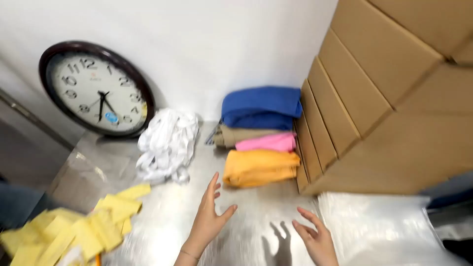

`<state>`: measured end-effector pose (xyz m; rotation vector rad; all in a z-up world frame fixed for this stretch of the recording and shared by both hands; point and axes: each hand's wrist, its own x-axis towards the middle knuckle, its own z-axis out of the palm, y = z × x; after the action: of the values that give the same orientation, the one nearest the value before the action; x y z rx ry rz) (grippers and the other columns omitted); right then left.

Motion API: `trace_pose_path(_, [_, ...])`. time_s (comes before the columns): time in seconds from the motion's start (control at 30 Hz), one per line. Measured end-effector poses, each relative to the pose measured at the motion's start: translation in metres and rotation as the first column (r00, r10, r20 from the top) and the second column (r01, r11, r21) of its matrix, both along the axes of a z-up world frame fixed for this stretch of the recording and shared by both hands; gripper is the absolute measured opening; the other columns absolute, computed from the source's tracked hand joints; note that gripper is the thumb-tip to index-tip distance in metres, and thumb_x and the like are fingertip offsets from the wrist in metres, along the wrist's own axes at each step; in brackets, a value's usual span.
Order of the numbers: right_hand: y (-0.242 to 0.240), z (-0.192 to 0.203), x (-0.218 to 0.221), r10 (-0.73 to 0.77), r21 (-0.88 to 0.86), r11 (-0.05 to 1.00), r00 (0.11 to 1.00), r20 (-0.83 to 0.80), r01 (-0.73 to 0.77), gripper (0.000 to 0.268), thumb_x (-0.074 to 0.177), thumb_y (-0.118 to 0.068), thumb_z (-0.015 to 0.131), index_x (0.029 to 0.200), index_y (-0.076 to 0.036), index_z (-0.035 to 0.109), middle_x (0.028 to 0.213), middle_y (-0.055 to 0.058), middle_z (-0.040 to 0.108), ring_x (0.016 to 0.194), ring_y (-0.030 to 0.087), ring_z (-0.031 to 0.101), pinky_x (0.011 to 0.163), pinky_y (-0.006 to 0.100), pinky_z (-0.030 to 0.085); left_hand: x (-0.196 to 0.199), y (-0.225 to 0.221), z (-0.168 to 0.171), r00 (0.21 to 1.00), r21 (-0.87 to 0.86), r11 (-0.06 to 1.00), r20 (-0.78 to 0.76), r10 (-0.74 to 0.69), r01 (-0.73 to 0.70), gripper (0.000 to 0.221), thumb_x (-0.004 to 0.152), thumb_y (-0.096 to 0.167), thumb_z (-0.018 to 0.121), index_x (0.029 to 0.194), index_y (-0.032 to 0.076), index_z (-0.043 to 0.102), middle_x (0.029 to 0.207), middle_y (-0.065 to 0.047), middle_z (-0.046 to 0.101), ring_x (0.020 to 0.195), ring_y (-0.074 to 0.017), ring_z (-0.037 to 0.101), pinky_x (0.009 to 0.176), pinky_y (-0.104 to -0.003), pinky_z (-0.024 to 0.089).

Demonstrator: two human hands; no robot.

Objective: Taking a white shirt off a hanger and folding it on a metal table

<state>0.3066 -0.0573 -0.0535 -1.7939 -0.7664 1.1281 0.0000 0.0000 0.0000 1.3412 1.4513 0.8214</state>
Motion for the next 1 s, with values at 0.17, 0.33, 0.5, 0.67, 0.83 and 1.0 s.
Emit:
trace_pose_path(0.17, [-0.033,0.03,0.015,0.038,0.038,0.998,0.999,0.035,-0.04,0.041,0.087,-0.014,0.079,0.129,-0.01,0.078,0.142,0.005,0.074,0.118,0.025,0.075,0.105,0.034,0.053,-0.009,-0.073,-0.032,0.994,-0.127,0.987,0.036,0.106,-0.101,0.091,0.086,0.032,0.079,0.163,0.04,0.032,0.151,-0.002,0.061,0.133,-0.0224,0.067,0.111,-0.041,0.051])
trace_pose_path(0.33, [-0.062,0.065,0.024,0.097,0.173,0.981,0.995,-0.014,-0.093,0.035,0.094,-0.006,0.069,0.128,0.0,0.075,0.116,0.016,0.08,0.102,0.031,0.08,0.095,0.037,0.058,-0.013,-0.117,-0.006,0.992,-0.096,0.987,-0.01,0.129,-0.13,0.059,0.09,0.03,0.074,0.147,0.032,0.058,0.136,0.004,0.075,0.124,-0.0147,0.073,0.108,-0.034,0.053])
trace_pose_path(0.5, [-0.111,0.111,0.01,0.079,0.161,0.984,0.997,0.015,-0.081,0.036,0.097,-0.014,0.067,0.13,-0.003,0.073,0.118,0.016,0.08,0.105,0.03,0.078,0.094,0.036,0.058,-0.014,-0.158,0.021,0.987,-0.097,0.983,0.026,0.162,-0.158,0.043,0.092,0.027,0.071,0.134,0.022,0.07,0.128,0.002,0.078,0.12,-0.0123,0.074,0.107,-0.029,0.053])
trace_pose_path(0.67, [-0.169,0.125,0.002,0.039,0.189,0.981,0.999,-0.024,-0.034,0.033,0.096,-0.013,0.066,0.127,-0.003,0.074,0.117,0.018,0.08,0.104,0.029,0.077,0.097,0.038,0.059,-0.014,-0.192,0.038,0.994,-0.069,0.993,0.037,0.103,-0.1,0.042,0.092,0.027,0.069,0.134,0.021,0.07,0.129,0.001,0.079,0.12,-0.0117,0.074,0.105,-0.027,0.053])
trace_pose_path(0.83, [-0.235,0.123,-0.033,-0.009,0.192,0.981,0.997,-0.076,0.023,0.032,0.098,-0.013,0.065,0.127,-0.001,0.073,0.118,0.021,0.08,0.103,0.03,0.076,0.097,0.039,0.058,-0.036,-0.239,0.026,0.999,0.02,1.0,0.045,0.007,-0.008,0.042,0.091,0.028,0.071,0.132,0.02,0.071,0.126,0.0,0.08,0.116,-0.0112,0.075,0.102,-0.026,0.054])
trace_pose_path(1.0, [-0.301,0.089,-0.07,0.063,0.186,0.982,0.99,-0.125,-0.039,0.033,0.097,-0.008,0.065,0.127,0.0,0.076,0.116,0.024,0.083,0.102,0.033,0.08,0.093,0.038,0.06,-0.08,-0.316,0.0,0.991,-0.038,0.999,0.132,-0.026,0.031,0.047,0.092,0.027,0.073,0.137,0.017,0.07,0.129,-0.003,0.08,0.111,-0.0134,0.078,0.098,-0.028,0.058])
